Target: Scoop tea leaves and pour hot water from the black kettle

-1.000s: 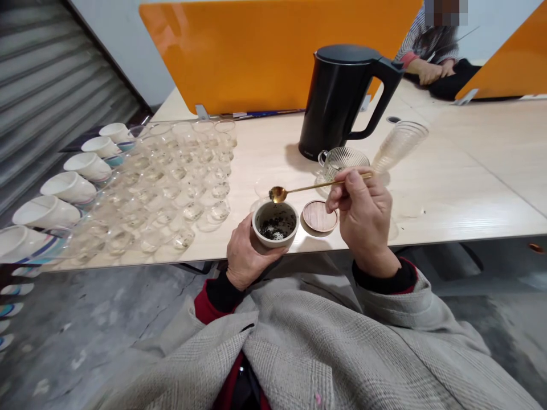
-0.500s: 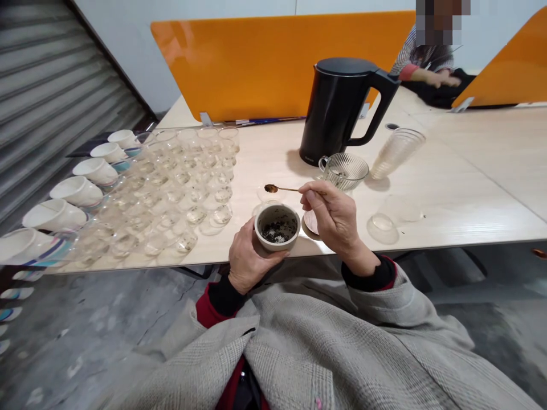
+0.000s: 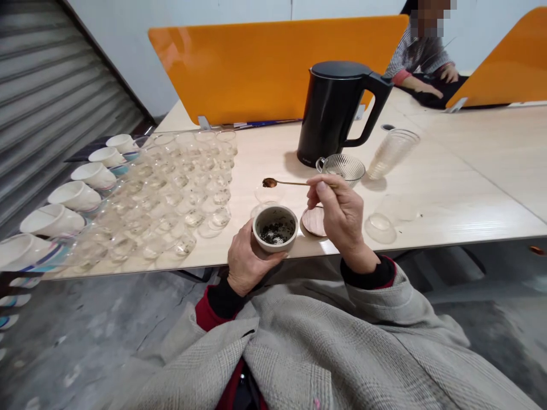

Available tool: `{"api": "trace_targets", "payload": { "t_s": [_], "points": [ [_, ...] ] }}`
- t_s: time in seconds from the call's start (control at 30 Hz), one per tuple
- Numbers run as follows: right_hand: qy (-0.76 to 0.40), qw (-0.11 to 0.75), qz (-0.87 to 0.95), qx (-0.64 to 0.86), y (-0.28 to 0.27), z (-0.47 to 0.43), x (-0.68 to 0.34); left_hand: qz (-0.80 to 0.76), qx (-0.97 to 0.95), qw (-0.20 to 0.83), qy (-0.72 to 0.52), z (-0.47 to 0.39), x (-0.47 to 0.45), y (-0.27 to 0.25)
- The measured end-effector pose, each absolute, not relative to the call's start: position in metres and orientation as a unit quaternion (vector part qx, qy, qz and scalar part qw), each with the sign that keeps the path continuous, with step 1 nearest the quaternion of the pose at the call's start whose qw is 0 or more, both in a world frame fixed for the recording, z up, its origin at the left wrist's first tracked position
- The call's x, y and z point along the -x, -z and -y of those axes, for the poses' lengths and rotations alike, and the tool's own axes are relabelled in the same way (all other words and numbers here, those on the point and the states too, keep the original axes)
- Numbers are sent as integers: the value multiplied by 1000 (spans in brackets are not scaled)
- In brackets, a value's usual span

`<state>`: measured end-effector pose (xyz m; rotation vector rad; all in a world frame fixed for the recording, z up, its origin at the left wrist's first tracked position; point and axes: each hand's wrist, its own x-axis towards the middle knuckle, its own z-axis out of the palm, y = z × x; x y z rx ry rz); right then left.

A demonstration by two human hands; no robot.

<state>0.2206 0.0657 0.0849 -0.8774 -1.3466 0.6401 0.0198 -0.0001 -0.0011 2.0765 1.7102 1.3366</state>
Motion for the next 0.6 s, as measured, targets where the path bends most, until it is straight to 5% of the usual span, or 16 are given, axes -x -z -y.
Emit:
{"api": "trace_targets", "payload": {
  "t_s": [0.27,0.6],
  "points": [
    [-311,725,469,398,-85,-84,-255,-569,-689,76,-443,-1,-17,4],
    [-180,728,447,487,-76,-101,-298,-562,-687,46,-458,-3,-18,7]
  ]
}}
